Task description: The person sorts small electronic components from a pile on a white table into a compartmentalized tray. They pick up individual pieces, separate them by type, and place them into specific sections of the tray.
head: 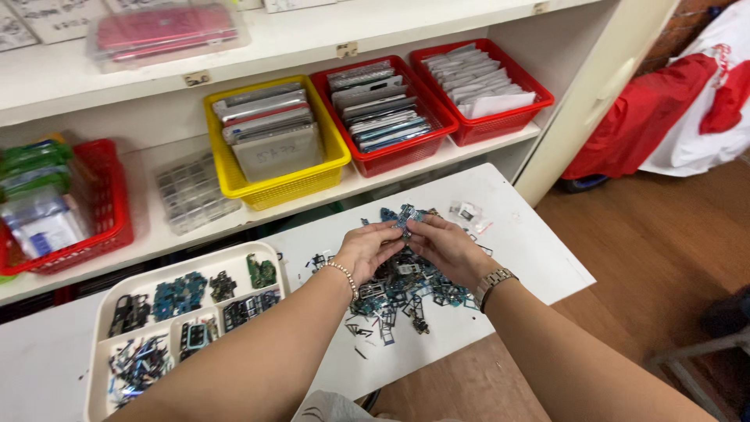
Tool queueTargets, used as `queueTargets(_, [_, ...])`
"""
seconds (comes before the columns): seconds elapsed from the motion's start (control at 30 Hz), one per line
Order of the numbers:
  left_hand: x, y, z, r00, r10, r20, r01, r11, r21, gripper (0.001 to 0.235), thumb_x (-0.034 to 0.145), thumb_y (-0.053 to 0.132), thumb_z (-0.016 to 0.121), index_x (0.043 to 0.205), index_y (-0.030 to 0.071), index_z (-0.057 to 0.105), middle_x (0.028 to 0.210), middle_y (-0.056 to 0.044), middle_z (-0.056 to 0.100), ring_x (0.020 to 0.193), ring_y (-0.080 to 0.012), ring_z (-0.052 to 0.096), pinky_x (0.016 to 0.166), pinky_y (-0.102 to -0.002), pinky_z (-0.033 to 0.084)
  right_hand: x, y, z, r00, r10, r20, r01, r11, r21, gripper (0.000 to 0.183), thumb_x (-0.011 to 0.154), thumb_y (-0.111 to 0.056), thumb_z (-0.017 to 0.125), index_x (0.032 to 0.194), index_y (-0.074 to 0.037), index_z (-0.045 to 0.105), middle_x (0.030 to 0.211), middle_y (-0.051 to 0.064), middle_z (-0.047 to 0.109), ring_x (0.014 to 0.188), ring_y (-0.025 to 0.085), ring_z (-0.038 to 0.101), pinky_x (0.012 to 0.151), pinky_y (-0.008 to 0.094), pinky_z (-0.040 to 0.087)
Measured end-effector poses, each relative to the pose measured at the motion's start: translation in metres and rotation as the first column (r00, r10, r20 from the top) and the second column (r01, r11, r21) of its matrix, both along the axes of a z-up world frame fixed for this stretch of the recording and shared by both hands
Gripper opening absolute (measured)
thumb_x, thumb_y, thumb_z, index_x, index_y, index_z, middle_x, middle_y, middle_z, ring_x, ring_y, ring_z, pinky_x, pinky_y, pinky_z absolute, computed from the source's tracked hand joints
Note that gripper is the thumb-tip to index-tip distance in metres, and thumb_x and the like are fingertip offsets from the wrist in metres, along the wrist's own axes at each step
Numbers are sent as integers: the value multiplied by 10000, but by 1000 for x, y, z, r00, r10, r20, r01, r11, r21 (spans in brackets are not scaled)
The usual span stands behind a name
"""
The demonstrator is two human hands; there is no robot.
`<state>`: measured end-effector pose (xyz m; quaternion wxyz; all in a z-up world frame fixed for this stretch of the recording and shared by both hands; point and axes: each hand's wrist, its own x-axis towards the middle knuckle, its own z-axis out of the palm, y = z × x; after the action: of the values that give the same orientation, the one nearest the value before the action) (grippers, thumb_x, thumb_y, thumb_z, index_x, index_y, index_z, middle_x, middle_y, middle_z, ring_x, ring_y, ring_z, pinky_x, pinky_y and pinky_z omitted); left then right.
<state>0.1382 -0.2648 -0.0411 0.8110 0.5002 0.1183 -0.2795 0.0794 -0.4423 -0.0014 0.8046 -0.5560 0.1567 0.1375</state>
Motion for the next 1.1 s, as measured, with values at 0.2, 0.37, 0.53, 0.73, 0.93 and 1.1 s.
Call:
queueTargets(0.2, [-6, 69, -1, 974, 219, -55, -223, 971, -83, 299, 869, -66, 709, 1161, -61, 643, 1074, -156, 718, 964, -227, 731, 864, -275, 647, 9, 81, -14, 994, 103, 21, -105, 988, 110, 67, 968, -171, 646, 984, -106, 642, 856, -35, 635, 806, 72, 607, 807, 237, 553])
queueTargets(0.37, [-24, 129, 10, 960, 278, -41, -279, 960, -35, 263, 872, -20, 726, 1130, -25, 676, 1058, -123, 724, 942, -213, 728, 842, -257, 645, 26, 137, -26, 985, 171, -19, -167, 978, 126, 68, 994, -149, 649, 975, -91, 619, 816, -17, 625, 748, 82, 592, 742, 231, 533])
queueTargets(0.53, [-44, 183, 14, 943, 331, -20, -326, 937, 127, 188, 903, 62, 722, 1075, -9, 690, 972, -88, 737, 866, -197, 726, 752, -253, 633, 36, 185, -31, 966, 257, 37, -259, 959, 116, 68, 988, -93, 637, 987, -26, 628, 841, 22, 634, 739, 114, 590, 709, 236, 545])
queueTargets(0.73, [-45, 234, -2, 919, 365, -151, -373, 927, -26, 117, 913, 102, 723, 1008, 36, 732, 926, -68, 746, 754, -132, 703, 604, -182, 565, 36, 238, -23, 959, 283, -17, -277, 949, 153, 98, 967, -69, 621, 1048, -19, 643, 962, 41, 688, 827, 96, 629, 808, 198, 577])
queueTargets(0.93, [-49, 296, -18, 822, 570, -1, -544, 785, 297, 104, 813, 65, 792, 789, 0, 716, 737, -74, 699, 598, -146, 571, 489, -274, 423, 29, 290, -19, 971, 239, -4, -239, 971, -12, 204, 908, -31, 709, 1095, -10, 631, 900, 54, 670, 747, 112, 623, 702, 219, 560])
queueTargets(1.1, [-69, 356, -9, 795, 565, 222, -498, 398, 770, 136, 704, 83, 843, 770, 4, 753, 788, -146, 752, 750, -265, 735, 694, -374, 560, 19, 332, -25, 946, 325, 23, -297, 889, -349, 353, 829, 19, 753, 1141, 26, 590, 844, 80, 735, 675, 96, 677, 632, 214, 573])
